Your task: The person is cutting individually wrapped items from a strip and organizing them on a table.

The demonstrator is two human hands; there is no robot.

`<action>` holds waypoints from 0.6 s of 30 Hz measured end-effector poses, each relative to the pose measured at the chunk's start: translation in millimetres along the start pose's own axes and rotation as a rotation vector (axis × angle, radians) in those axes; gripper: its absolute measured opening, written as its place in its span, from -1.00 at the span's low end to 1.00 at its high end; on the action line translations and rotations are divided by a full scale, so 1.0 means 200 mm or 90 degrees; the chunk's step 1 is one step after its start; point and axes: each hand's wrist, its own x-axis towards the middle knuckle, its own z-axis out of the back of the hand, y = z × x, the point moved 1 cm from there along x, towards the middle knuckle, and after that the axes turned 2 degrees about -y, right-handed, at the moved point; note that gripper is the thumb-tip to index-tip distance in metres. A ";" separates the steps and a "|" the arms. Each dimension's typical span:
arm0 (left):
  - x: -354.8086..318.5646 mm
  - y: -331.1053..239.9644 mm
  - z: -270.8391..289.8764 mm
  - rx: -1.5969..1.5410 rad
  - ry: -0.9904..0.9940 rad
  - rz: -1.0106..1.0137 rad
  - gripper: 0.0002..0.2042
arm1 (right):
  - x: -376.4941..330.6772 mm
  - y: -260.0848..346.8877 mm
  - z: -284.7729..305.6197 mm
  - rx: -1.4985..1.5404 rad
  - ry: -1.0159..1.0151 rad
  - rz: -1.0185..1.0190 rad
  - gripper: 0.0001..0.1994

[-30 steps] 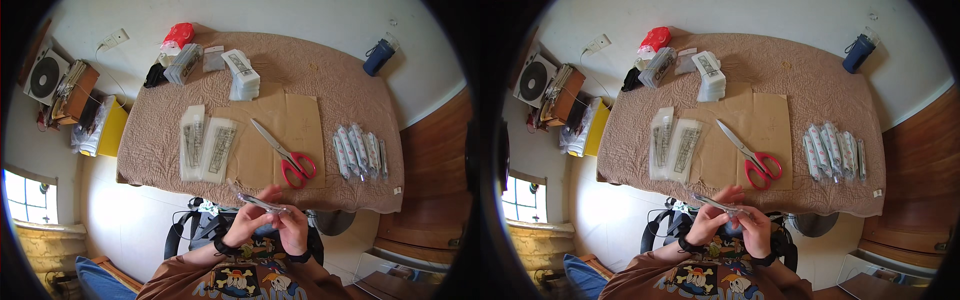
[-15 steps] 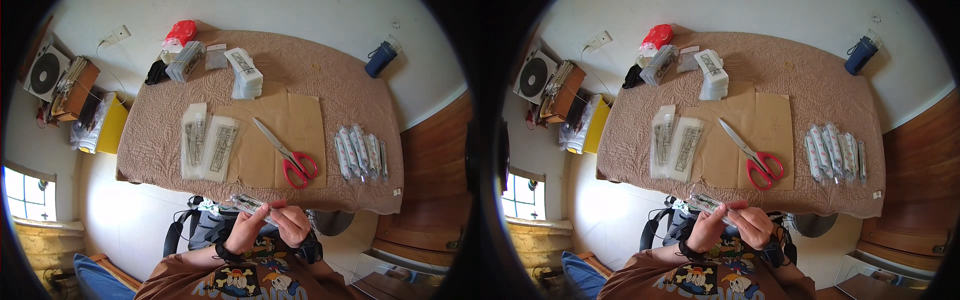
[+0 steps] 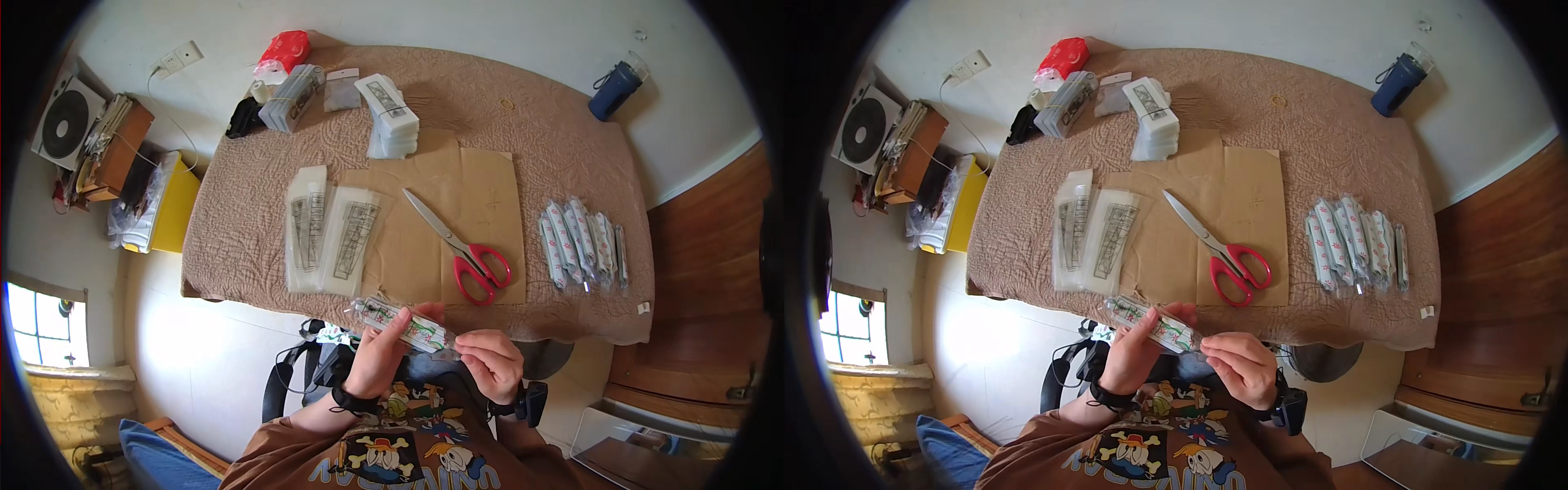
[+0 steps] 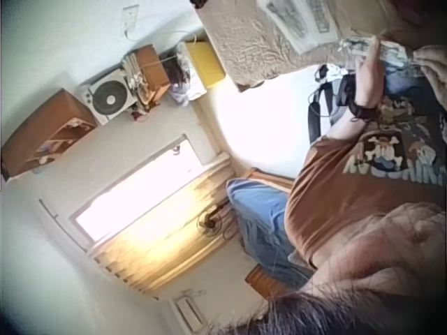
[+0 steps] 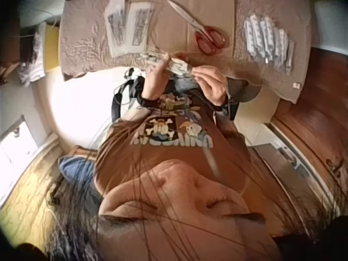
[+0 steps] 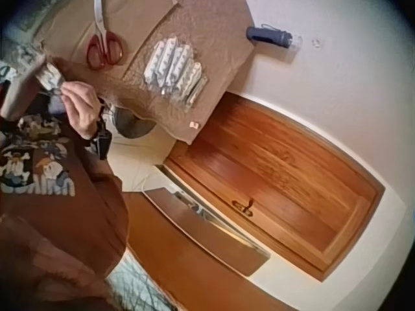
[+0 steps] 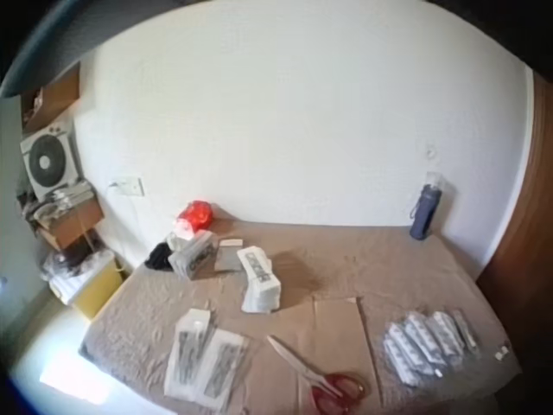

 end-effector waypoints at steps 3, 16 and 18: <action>-0.03 0.03 -0.03 -0.054 0.043 0.016 -0.51 | -0.07 0.00 0.04 0.256 -0.242 -0.295 -0.84; -0.15 0.04 0.30 0.400 0.149 0.215 -0.71 | -0.14 -0.09 0.40 0.515 -0.594 -0.446 -0.63; -0.16 0.03 0.36 0.457 0.202 0.141 -0.74 | -0.19 -0.06 0.31 0.424 -0.536 -0.412 -0.65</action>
